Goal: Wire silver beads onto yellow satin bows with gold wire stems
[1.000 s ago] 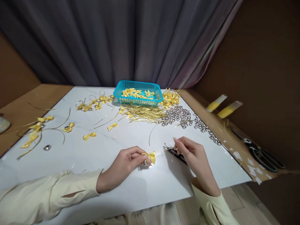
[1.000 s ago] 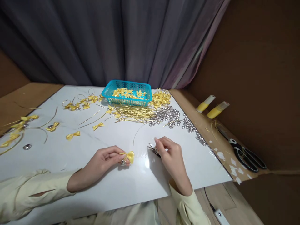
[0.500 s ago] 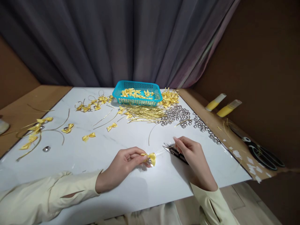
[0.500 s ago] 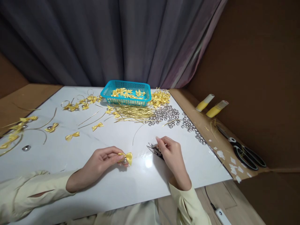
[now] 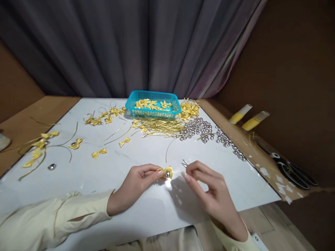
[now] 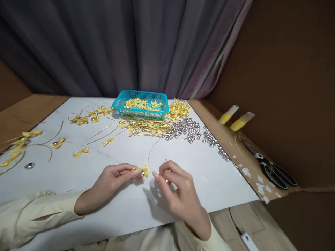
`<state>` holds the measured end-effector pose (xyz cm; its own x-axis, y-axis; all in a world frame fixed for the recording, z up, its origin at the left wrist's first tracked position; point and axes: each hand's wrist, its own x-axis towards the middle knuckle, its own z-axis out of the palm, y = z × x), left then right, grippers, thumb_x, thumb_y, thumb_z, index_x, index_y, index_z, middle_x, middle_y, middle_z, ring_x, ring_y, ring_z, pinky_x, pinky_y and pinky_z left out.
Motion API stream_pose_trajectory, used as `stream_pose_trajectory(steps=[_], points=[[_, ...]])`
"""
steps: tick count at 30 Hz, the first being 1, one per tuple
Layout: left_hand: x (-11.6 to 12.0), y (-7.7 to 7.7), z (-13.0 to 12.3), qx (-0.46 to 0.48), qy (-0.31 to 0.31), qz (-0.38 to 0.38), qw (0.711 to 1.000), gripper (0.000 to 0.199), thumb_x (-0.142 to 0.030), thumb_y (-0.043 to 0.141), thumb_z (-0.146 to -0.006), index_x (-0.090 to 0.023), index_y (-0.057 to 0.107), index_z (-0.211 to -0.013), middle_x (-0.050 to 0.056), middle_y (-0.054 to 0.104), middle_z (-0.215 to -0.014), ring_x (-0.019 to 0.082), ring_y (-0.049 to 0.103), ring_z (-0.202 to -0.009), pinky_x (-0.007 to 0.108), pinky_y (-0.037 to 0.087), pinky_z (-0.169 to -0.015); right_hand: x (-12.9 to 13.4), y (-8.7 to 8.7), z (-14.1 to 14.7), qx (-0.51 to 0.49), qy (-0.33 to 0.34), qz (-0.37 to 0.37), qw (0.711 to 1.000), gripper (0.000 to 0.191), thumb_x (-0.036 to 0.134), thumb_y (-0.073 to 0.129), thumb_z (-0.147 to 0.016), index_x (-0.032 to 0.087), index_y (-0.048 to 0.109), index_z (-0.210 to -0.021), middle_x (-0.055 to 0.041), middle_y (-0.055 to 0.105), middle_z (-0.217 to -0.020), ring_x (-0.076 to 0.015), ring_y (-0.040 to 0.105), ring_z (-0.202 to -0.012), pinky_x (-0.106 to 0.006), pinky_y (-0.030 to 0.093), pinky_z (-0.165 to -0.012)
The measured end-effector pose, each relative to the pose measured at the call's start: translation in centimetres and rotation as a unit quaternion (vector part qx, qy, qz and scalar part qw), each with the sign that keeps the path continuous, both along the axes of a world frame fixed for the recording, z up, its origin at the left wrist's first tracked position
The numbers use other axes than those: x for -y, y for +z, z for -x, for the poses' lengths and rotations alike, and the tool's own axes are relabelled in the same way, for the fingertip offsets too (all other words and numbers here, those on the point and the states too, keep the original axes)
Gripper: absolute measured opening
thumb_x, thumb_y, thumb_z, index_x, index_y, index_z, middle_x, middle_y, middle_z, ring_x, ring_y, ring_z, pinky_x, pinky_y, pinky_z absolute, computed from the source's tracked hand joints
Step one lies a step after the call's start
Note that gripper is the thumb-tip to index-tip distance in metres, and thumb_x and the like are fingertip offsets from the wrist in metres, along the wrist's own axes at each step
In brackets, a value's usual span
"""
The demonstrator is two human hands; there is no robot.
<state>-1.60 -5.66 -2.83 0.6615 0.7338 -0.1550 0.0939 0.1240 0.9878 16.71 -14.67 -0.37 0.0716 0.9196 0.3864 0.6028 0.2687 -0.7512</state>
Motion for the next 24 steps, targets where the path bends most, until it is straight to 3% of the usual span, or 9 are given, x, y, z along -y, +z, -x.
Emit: stream_pose_trajectory(steps=[3, 7, 13, 18, 24], points=[[0.0, 0.0, 0.0, -0.016, 0.004, -0.016, 1.000, 0.019, -0.030, 0.062, -0.082, -0.017, 0.074, -0.085, 0.004, 0.074, -0.091, 0.022, 0.066, -0.089, 0.026, 0.051, -0.080, 0.0, -0.3, 1.8, 0.007, 0.023, 0.022, 0.999, 0.032, 0.021, 0.043, -0.093, 0.018, 0.050, -0.062, -0.0020, 0.052, -0.062, -0.0130, 0.049, -0.057, -0.025, 0.038, -0.053], [0.0, 0.0, 0.1, -0.024, -0.004, 0.001, 1.000, 0.019, -0.031, 0.063, -0.081, -0.019, 0.076, -0.090, 0.002, 0.074, -0.095, 0.024, 0.064, -0.097, 0.028, 0.049, -0.086, -0.9, -1.4, 2.8, -0.013, -0.018, 0.104, 0.994, 0.041, 0.031, 0.043, -0.093, 0.018, 0.042, -0.054, 0.0028, 0.042, -0.051, -0.0102, 0.039, -0.047, -0.025, 0.029, -0.047], [-0.2, -0.4, 0.1, 0.030, -0.038, 0.062, 0.997, 0.023, -0.031, 0.059, -0.085, -0.018, 0.075, -0.094, 0.003, 0.074, -0.093, 0.021, 0.063, -0.095, 0.027, 0.046, -0.087, -1.6, -2.1, 2.7, -0.156, 0.011, 0.243, 0.957, 0.046, 0.042, 0.044, -0.089, 0.017, 0.045, -0.050, 0.0042, 0.039, -0.046, -0.0089, 0.034, -0.045, -0.023, 0.027, -0.046], [-0.6, -0.3, 0.1, 0.031, -0.025, 0.064, 0.997, 0.017, -0.030, 0.065, -0.079, -0.016, 0.073, -0.083, 0.004, 0.072, -0.084, 0.018, 0.061, -0.083, 0.024, 0.045, -0.077, -1.8, -2.4, 2.5, -0.180, 0.023, 0.266, 0.947, 0.044, 0.042, 0.046, -0.087, 0.016, 0.048, -0.051, 0.0046, 0.037, -0.046, -0.0085, 0.031, -0.045, -0.023, 0.025, -0.046], [-0.8, -0.5, -0.2, 0.006, -0.023, 0.021, 1.000, 0.016, -0.032, 0.069, -0.075, -0.016, 0.071, -0.075, 0.004, 0.069, -0.079, 0.017, 0.058, -0.077, 0.025, 0.043, -0.072, -1.7, -2.6, 2.6, -0.088, 0.024, 0.245, 0.965, 0.041, 0.038, 0.045, -0.087, 0.016, 0.047, -0.053, 0.0044, 0.036, -0.048, -0.0091, 0.030, -0.048, -0.023, 0.024, -0.048]])
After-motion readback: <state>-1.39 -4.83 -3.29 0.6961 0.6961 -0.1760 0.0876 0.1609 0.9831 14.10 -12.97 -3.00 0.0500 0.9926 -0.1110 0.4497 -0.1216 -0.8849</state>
